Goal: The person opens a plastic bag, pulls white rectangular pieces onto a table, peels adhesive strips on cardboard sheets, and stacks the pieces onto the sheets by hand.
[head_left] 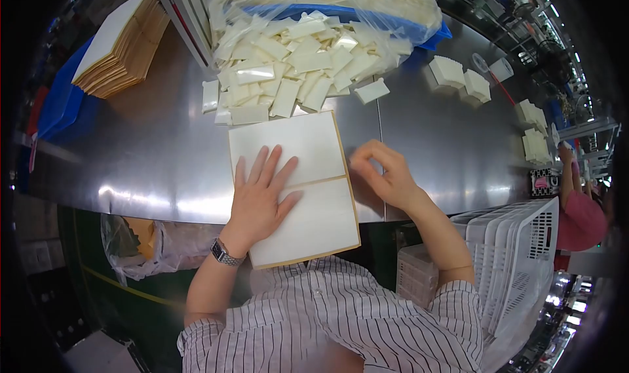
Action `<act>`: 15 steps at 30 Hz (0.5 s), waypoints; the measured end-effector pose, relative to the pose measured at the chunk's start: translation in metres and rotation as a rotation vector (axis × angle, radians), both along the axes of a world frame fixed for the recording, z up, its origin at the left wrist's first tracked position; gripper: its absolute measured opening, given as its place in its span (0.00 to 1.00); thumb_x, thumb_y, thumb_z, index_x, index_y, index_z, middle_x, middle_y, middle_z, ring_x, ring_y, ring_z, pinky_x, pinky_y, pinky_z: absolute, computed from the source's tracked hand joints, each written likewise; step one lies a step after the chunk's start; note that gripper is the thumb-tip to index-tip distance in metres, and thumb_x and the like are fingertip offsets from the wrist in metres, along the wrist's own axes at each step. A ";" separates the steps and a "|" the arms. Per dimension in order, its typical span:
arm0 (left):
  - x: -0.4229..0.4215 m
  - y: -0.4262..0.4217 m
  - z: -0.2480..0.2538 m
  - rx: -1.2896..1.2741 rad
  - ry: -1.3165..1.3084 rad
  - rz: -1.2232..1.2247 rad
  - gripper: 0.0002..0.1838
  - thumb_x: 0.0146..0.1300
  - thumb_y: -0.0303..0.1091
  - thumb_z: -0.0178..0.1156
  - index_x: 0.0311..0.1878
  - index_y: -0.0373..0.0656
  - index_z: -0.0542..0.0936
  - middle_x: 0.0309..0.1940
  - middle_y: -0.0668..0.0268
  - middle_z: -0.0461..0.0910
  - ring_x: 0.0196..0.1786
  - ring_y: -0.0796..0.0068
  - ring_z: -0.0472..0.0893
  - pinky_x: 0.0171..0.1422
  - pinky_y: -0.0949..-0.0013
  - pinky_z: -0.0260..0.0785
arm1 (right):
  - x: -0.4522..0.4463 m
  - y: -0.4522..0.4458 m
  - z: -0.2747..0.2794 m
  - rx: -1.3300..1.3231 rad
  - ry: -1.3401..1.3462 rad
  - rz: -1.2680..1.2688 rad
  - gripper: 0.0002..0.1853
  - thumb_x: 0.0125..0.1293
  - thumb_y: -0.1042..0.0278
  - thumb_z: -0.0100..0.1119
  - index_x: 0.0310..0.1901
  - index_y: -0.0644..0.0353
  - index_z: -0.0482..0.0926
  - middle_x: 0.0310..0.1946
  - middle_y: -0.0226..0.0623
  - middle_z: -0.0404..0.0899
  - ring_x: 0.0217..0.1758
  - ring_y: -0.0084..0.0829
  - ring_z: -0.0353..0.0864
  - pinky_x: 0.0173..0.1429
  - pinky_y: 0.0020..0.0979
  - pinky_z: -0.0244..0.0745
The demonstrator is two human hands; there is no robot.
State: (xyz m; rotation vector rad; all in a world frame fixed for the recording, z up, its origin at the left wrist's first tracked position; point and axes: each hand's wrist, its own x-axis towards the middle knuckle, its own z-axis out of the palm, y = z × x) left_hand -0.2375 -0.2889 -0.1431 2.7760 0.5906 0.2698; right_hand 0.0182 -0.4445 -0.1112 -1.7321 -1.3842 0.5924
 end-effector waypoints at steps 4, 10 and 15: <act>0.003 0.004 0.001 0.014 0.029 -0.031 0.34 0.74 0.55 0.57 0.79 0.55 0.67 0.82 0.56 0.58 0.84 0.51 0.55 0.83 0.33 0.41 | 0.010 0.009 -0.026 0.130 -0.149 0.280 0.10 0.68 0.79 0.61 0.49 0.63 0.83 0.60 0.39 0.81 0.63 0.45 0.77 0.67 0.41 0.73; 0.003 0.006 0.000 0.015 0.081 -0.055 0.35 0.76 0.57 0.53 0.82 0.56 0.63 0.84 0.57 0.54 0.86 0.54 0.50 0.86 0.37 0.32 | 0.013 0.028 -0.026 0.081 -0.218 0.320 0.13 0.70 0.75 0.62 0.54 0.61 0.84 0.62 0.40 0.82 0.61 0.44 0.78 0.66 0.40 0.73; 0.002 0.005 -0.001 0.018 0.087 -0.064 0.36 0.77 0.57 0.52 0.82 0.55 0.61 0.84 0.56 0.53 0.86 0.52 0.48 0.85 0.34 0.32 | 0.001 0.040 -0.044 0.089 -0.185 0.091 0.11 0.79 0.65 0.56 0.53 0.60 0.84 0.52 0.37 0.87 0.48 0.35 0.80 0.55 0.34 0.77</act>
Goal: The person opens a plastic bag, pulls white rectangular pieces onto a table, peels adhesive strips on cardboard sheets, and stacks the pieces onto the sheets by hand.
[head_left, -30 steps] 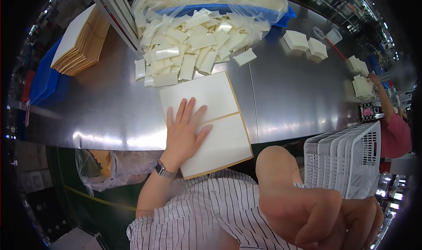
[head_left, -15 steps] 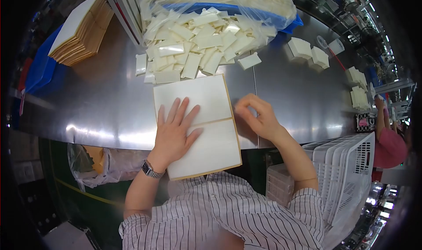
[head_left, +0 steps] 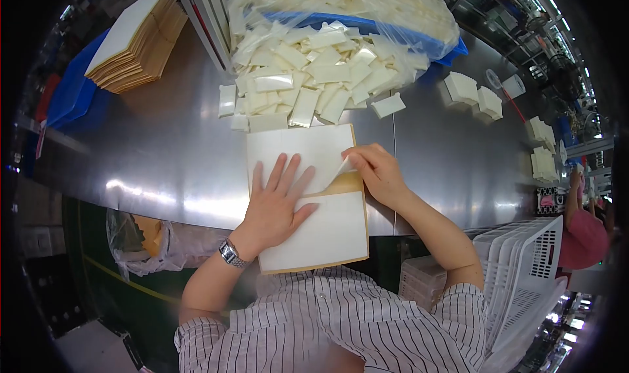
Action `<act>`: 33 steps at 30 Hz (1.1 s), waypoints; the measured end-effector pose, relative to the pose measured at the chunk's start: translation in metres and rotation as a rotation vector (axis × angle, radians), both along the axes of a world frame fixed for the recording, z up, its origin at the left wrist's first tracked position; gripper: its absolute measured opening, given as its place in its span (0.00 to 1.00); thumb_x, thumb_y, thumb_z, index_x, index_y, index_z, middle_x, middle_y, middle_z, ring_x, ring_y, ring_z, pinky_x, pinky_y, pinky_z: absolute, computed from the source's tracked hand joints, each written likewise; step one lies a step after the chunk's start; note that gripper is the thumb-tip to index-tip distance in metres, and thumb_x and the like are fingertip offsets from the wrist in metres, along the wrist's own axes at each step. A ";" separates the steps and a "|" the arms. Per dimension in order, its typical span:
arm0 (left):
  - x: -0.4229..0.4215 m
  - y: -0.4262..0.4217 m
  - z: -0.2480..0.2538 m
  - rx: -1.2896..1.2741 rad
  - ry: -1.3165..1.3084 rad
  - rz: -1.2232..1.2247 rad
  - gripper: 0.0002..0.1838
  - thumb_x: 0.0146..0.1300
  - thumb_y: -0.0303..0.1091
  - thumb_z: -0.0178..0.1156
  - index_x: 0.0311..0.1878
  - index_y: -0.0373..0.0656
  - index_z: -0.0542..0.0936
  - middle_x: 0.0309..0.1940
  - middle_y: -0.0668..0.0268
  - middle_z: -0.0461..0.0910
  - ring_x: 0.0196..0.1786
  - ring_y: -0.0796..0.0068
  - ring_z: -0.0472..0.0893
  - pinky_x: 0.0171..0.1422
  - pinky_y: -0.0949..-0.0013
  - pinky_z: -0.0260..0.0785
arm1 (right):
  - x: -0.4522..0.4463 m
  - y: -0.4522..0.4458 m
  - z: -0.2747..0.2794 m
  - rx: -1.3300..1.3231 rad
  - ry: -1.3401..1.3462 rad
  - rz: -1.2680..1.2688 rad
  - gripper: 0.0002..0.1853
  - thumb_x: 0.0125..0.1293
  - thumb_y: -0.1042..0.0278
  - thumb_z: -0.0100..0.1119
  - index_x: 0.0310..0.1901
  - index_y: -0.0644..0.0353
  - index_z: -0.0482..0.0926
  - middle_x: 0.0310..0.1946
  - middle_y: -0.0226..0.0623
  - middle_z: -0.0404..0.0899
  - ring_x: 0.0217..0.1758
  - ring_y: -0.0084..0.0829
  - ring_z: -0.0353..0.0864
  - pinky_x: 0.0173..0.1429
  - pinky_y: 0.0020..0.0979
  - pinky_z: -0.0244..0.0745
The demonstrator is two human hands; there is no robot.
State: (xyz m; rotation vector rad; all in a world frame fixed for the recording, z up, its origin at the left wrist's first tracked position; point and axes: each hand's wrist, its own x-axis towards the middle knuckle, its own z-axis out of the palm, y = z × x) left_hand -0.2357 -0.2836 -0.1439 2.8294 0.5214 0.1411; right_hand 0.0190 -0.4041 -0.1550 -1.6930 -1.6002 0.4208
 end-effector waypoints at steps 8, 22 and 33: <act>0.015 0.041 0.018 -0.023 -0.157 0.097 0.28 0.71 0.51 0.62 0.69 0.47 0.76 0.72 0.55 0.72 0.76 0.54 0.68 0.81 0.27 0.40 | -0.001 -0.023 0.026 -0.026 1.155 -0.424 0.18 0.84 0.58 0.49 0.58 0.65 0.78 0.40 0.36 0.85 0.38 0.21 0.81 0.34 0.24 0.70; 0.051 0.149 0.030 0.072 -0.530 0.062 0.13 0.59 0.30 0.70 0.48 0.48 0.82 0.48 0.68 0.85 0.57 0.65 0.81 0.78 0.44 0.54 | -0.048 -0.051 -0.013 -0.047 1.276 -0.178 0.03 0.73 0.78 0.58 0.40 0.61 0.75 0.63 0.45 0.76 0.49 0.32 0.82 0.51 0.27 0.78; -0.032 -0.007 0.005 -0.450 -0.488 -0.083 0.24 0.51 0.28 0.77 0.52 0.45 0.81 0.50 0.65 0.83 0.53 0.61 0.77 0.66 0.59 0.65 | -0.048 -0.052 -0.007 0.036 1.380 -0.161 0.07 0.78 0.68 0.55 0.50 0.59 0.68 0.56 0.51 0.81 0.58 0.45 0.84 0.62 0.42 0.81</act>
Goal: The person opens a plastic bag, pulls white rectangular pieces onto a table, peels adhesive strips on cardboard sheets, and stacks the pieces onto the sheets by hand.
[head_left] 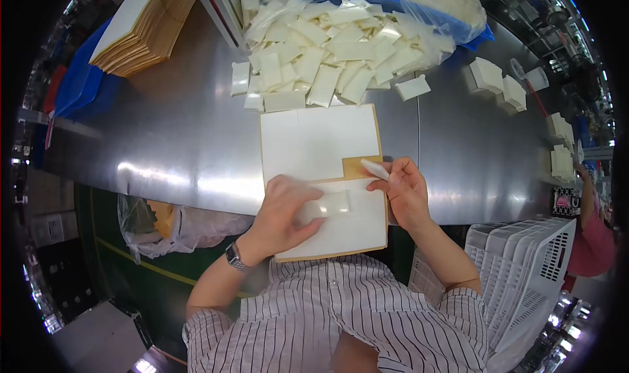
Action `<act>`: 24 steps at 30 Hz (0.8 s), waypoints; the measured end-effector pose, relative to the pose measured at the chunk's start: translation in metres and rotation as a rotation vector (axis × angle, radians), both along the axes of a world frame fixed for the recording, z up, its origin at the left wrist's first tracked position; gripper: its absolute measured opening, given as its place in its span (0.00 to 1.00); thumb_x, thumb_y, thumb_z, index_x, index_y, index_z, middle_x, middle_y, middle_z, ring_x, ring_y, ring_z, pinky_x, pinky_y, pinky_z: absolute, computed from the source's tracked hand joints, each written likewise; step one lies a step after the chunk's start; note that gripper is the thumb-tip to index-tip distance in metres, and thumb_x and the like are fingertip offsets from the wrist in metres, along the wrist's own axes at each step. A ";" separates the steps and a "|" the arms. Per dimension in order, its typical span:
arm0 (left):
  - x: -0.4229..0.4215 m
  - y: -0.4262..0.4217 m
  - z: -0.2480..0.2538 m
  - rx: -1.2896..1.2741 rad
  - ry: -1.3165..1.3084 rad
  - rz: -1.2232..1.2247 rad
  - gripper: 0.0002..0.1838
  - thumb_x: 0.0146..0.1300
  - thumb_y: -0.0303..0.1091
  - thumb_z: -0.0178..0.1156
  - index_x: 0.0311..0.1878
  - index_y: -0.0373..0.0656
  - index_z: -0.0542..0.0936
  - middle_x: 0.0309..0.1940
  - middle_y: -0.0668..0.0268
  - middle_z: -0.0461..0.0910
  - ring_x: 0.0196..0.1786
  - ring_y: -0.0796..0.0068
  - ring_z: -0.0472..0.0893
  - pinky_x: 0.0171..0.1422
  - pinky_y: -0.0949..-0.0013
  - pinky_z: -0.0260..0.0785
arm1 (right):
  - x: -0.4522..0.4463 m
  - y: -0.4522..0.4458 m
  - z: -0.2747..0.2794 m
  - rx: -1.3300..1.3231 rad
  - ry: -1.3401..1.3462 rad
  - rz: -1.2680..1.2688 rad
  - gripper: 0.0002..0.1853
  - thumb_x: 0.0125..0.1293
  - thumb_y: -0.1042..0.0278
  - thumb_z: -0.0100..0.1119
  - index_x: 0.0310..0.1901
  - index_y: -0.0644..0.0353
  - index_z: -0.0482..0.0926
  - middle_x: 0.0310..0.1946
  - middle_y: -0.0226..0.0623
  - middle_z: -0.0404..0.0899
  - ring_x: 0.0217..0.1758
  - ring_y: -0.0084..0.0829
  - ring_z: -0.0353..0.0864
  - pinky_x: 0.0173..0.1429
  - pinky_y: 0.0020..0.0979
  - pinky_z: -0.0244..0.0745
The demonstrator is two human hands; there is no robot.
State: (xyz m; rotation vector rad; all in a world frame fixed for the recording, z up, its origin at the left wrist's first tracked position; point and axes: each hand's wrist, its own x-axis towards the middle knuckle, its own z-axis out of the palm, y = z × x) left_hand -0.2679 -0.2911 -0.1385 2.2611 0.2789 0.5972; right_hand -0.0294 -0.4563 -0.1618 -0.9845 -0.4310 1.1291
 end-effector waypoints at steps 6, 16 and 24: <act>0.003 -0.004 -0.007 -0.028 0.062 0.081 0.27 0.50 0.29 0.78 0.55 0.46 0.80 0.52 0.64 0.80 0.57 0.60 0.76 0.68 0.58 0.65 | -0.018 0.001 0.005 0.074 -0.672 0.122 0.24 0.60 0.79 0.73 0.52 0.57 0.68 0.56 0.44 0.82 0.70 0.42 0.71 0.73 0.45 0.69; 0.002 -0.001 -0.007 0.021 0.051 0.023 0.39 0.51 0.29 0.78 0.67 0.43 0.73 0.53 0.67 0.85 0.58 0.61 0.76 0.69 0.57 0.63 | -0.036 0.016 0.016 -0.005 -1.159 0.208 0.28 0.55 0.75 0.80 0.55 0.57 0.75 0.56 0.33 0.83 0.70 0.43 0.69 0.70 0.41 0.70; 0.002 0.000 -0.006 0.016 0.051 0.010 0.41 0.51 0.30 0.78 0.70 0.43 0.71 0.53 0.68 0.85 0.57 0.61 0.76 0.69 0.57 0.62 | -0.038 0.017 0.013 -0.048 -1.229 0.216 0.25 0.55 0.71 0.80 0.54 0.56 0.80 0.56 0.29 0.83 0.68 0.41 0.69 0.71 0.40 0.68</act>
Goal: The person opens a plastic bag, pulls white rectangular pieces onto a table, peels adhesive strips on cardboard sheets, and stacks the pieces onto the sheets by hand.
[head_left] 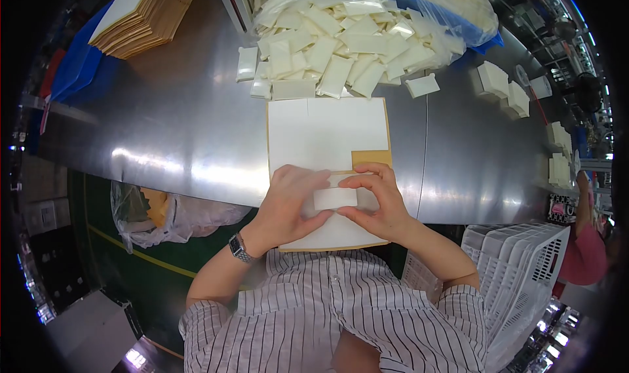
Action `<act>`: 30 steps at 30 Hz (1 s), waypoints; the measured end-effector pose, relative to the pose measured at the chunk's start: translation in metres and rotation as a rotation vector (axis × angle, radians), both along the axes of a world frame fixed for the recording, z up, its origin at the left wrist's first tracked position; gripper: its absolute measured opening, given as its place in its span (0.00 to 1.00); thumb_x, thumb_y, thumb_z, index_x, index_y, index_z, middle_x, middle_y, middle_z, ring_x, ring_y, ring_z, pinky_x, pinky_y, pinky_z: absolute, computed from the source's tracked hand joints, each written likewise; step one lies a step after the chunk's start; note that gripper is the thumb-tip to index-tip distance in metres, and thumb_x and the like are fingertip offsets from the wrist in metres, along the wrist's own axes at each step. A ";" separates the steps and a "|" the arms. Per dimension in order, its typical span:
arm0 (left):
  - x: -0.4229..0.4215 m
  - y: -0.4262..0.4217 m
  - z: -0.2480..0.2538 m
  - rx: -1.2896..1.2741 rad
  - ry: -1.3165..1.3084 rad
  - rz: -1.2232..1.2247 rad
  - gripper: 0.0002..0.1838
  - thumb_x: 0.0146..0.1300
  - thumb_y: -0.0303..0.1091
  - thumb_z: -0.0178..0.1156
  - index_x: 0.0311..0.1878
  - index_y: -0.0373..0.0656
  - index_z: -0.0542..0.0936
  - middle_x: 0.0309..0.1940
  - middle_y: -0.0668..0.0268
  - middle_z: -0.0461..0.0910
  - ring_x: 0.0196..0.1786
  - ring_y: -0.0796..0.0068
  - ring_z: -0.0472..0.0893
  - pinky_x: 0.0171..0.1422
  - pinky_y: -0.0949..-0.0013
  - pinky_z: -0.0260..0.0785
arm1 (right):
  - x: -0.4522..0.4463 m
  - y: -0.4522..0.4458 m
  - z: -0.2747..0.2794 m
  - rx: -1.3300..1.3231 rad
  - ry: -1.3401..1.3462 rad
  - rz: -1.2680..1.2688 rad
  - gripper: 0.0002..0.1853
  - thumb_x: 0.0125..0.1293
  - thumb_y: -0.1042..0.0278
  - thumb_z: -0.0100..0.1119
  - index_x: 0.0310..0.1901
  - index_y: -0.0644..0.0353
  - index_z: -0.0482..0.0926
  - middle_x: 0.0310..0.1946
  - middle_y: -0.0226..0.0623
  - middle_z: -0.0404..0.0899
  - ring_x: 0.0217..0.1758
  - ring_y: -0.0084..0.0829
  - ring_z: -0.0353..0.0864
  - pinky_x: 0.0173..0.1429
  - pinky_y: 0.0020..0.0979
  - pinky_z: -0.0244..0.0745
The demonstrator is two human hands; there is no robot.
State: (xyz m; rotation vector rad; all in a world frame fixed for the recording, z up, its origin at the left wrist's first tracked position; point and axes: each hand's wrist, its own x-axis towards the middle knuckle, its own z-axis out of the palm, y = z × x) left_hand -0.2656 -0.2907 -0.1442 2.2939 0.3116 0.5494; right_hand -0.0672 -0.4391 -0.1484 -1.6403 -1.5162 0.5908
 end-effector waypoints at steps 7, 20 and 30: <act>0.000 0.000 0.001 -0.011 0.007 0.000 0.40 0.52 0.31 0.78 0.69 0.43 0.72 0.53 0.67 0.85 0.58 0.61 0.76 0.70 0.57 0.62 | -0.001 0.000 -0.001 0.004 -0.014 -0.008 0.26 0.55 0.71 0.81 0.55 0.56 0.80 0.56 0.29 0.82 0.68 0.40 0.69 0.69 0.39 0.70; -0.006 0.008 0.005 -0.100 0.051 -0.065 0.35 0.57 0.29 0.75 0.69 0.41 0.74 0.57 0.66 0.85 0.60 0.60 0.74 0.70 0.58 0.64 | 0.001 0.000 -0.001 0.021 -0.073 -0.007 0.30 0.52 0.69 0.83 0.58 0.56 0.80 0.61 0.39 0.77 0.68 0.42 0.70 0.65 0.40 0.74; -0.007 0.009 0.003 -0.103 0.058 -0.061 0.34 0.57 0.29 0.75 0.68 0.41 0.76 0.56 0.67 0.85 0.60 0.61 0.75 0.69 0.59 0.67 | 0.021 0.000 0.006 -0.048 0.007 0.061 0.38 0.49 0.66 0.86 0.63 0.58 0.77 0.61 0.43 0.74 0.69 0.43 0.70 0.69 0.41 0.73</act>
